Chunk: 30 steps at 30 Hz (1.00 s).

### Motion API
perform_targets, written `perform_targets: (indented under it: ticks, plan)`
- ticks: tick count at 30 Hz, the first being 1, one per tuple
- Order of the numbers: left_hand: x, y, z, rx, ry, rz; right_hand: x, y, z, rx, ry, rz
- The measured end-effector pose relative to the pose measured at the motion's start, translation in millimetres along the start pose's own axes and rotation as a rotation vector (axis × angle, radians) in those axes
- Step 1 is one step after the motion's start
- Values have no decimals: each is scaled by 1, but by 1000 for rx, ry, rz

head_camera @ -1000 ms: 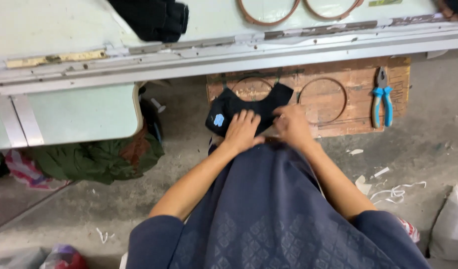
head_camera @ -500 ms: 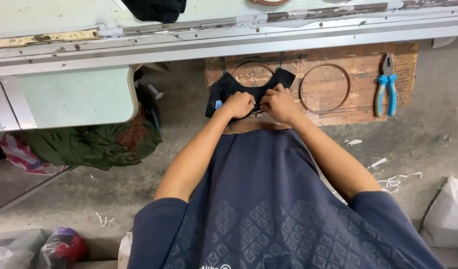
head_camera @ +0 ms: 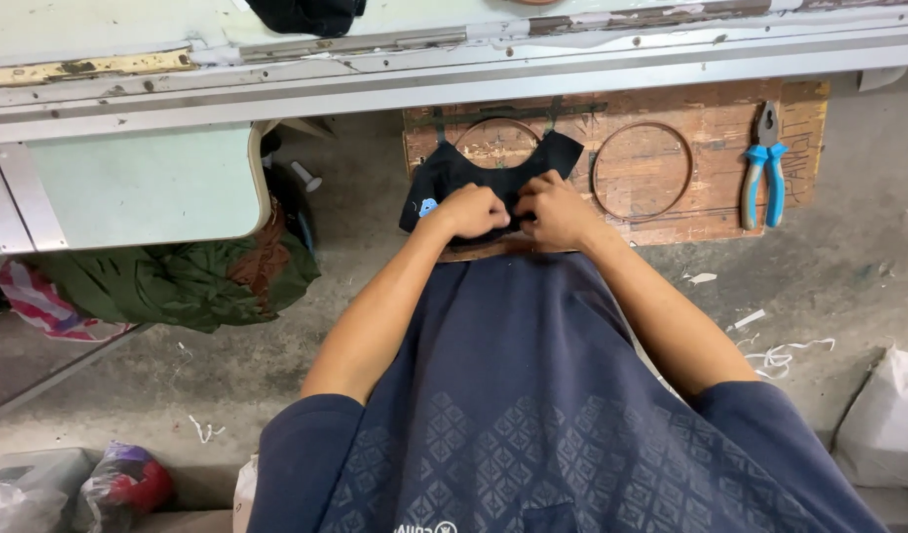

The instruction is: Aligning and securing a baseball cap into an embroidery hoop for machine stitching.

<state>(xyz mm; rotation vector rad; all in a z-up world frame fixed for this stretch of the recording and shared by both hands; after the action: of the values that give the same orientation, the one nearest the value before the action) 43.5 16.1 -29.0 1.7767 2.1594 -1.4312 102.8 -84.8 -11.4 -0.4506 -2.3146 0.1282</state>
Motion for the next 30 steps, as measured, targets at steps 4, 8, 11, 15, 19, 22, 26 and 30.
perform_targets:
  ticks: [4, 8, 11, 15, 19, 22, 26, 30]
  plan:
    - [0, -13, -49, -450, 121, -16, -1, 27, -14, -268, 140, 69]
    - [-1, -4, -39, -455, 252, -34, 0, 39, -5, -269, -50, 75]
    - [9, 10, -19, -364, 251, -75, -10, 34, -1, -192, -97, 148]
    - [-2, -1, -24, -159, 274, -91, -2, 29, -13, -33, 7, 232]
    - [-9, 2, -12, -32, 339, -88, 5, 25, -6, 247, 151, 348]
    - [-18, 0, -6, -8, 297, -73, 18, 17, -15, 383, 191, 467]
    - [-40, -42, -44, 28, 270, -83, 55, 11, -49, 390, 340, 428]
    - [-4, -54, -37, 219, 256, -163, 41, 16, -11, 435, 156, 478]
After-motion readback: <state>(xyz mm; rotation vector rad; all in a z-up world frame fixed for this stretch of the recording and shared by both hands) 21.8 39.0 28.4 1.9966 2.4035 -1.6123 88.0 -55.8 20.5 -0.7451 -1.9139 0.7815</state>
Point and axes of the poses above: each hand's wrist, its own y-axis towards the middle knuckle, its own z-axis out of the palm, x = y × z, the point moved 7 cm from there along y, towards the middle knuckle, and after that the axes turned 15 degrees about y, right-handed, at the moved point
